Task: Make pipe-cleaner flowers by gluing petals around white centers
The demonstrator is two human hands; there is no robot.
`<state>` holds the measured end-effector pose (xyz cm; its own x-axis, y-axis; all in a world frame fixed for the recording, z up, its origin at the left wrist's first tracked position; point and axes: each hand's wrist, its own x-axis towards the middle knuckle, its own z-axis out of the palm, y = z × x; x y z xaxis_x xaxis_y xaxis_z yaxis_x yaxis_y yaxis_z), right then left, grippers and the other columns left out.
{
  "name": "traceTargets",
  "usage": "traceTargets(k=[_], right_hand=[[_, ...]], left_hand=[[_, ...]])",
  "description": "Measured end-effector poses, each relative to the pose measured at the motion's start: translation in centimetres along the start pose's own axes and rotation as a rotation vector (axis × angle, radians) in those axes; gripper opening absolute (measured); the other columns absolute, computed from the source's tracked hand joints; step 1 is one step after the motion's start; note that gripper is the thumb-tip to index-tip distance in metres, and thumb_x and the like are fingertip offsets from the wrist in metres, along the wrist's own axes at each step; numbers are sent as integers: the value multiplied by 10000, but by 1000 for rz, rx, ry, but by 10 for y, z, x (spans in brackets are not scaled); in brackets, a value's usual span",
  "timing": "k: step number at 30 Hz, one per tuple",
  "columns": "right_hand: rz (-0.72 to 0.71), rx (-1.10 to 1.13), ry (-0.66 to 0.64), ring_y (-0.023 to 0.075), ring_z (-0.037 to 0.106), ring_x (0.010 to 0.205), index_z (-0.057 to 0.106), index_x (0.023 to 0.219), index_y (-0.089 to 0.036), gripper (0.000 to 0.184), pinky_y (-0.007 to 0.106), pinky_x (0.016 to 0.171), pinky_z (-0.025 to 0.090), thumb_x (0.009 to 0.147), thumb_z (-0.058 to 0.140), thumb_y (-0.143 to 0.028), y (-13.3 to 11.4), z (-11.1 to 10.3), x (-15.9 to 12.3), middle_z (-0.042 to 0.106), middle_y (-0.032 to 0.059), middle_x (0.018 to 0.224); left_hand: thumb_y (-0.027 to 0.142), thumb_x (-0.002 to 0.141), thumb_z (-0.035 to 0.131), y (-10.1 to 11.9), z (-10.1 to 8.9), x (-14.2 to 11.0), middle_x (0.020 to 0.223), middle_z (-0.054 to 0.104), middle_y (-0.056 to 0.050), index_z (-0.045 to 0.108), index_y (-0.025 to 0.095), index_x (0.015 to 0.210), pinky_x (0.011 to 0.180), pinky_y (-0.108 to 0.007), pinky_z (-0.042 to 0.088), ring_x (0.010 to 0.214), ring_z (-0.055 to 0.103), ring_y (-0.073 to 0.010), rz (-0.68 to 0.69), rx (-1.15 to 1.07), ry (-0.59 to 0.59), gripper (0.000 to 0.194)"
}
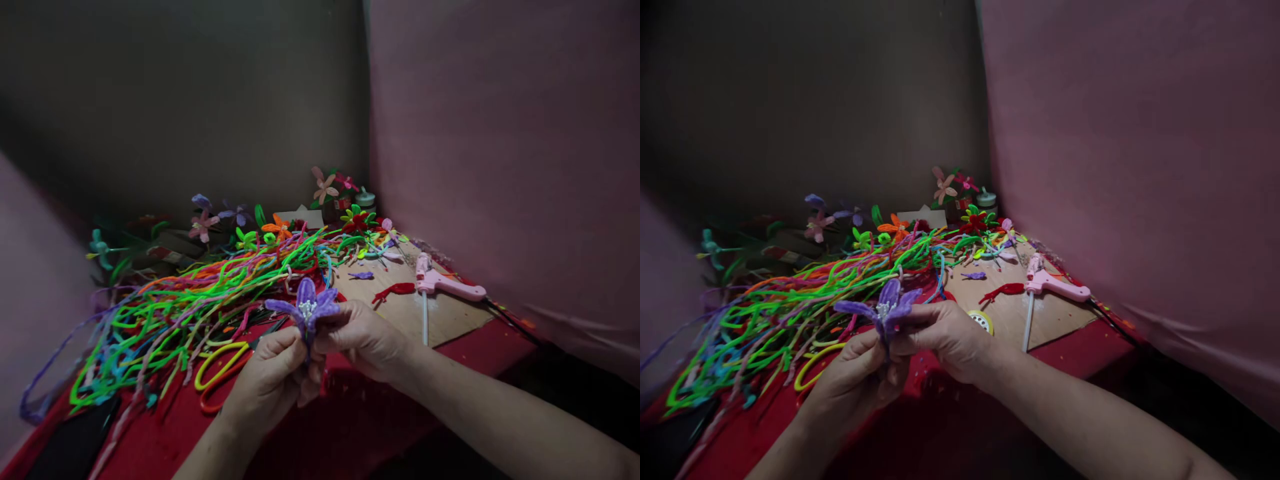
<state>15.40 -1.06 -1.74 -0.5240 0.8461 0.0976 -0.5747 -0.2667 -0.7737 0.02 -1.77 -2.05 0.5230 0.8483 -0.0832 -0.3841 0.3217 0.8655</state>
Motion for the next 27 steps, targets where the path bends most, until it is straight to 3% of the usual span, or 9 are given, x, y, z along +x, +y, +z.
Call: traceTargets(k=[4,6,8,9,10,14,19,23,27], right_hand=[[30,-206,123,84,558,627,716,900,-173,341,226,656,428,560,740,-150,-19,-14,-3,642,-15,712],[-41,-664,224,118,575,690,703,922,-155,235,259,682,439,696,670,-206,-37,-27,5,660,29,786],[-141,-1339,370,176,587,874,696,880,-126,150,300,802,430,772,601,-170,-56,-42,18,657,82,900],[-66,-1625,414,207,582,933,687,891,-130,151,331,838,427,802,575,-177,-63,-49,27,648,100,945],[-20,-1695,428,238,576,970,678,899,-119,145,365,865,422,799,591,-178,-68,-56,35,641,121,969],[44,-1736,455,204,582,977,538,1144,-150,304,403,819,498,880,531,-300,-64,-81,58,562,96,1154],[-113,-1647,530,177,591,904,618,971,-151,154,341,793,481,876,534,-238,-48,-95,60,616,89,1035],[-269,-1586,570,160,557,672,568,550,-149,219,330,691,387,695,578,15,-64,-81,48,591,56,601],[-447,-1446,597,145,554,634,601,722,-178,109,300,623,396,732,536,-91,-75,-47,21,614,28,681]], left_hand=[[319,681,725,7,4,-2,516,585,-5,661,133,678,367,-140,377,384,481,-54,68,-22,69,196],[312,667,737,10,5,-1,525,579,-1,652,133,680,371,-139,382,398,472,-51,92,-43,110,198],[312,654,746,10,4,2,528,570,3,643,129,679,356,-141,379,400,457,-50,106,-46,141,211],[318,653,747,9,4,3,530,567,2,640,126,683,345,-144,377,398,453,-52,109,-42,151,222],[326,655,744,8,3,4,535,566,2,636,124,689,340,-149,379,399,452,-55,110,-36,155,232],[338,683,723,5,3,7,580,567,3,624,122,723,359,-171,410,426,466,-61,122,-26,152,241],[335,695,715,5,4,5,588,568,1,614,119,729,369,-171,409,433,475,-61,118,-33,148,241],[321,717,698,4,4,5,606,581,-5,614,121,735,377,-169,414,444,484,-61,109,-56,151,218],[297,736,681,3,6,6,620,588,-5,627,125,754,385,-165,421,468,504,-68,127,-82,196,181]])
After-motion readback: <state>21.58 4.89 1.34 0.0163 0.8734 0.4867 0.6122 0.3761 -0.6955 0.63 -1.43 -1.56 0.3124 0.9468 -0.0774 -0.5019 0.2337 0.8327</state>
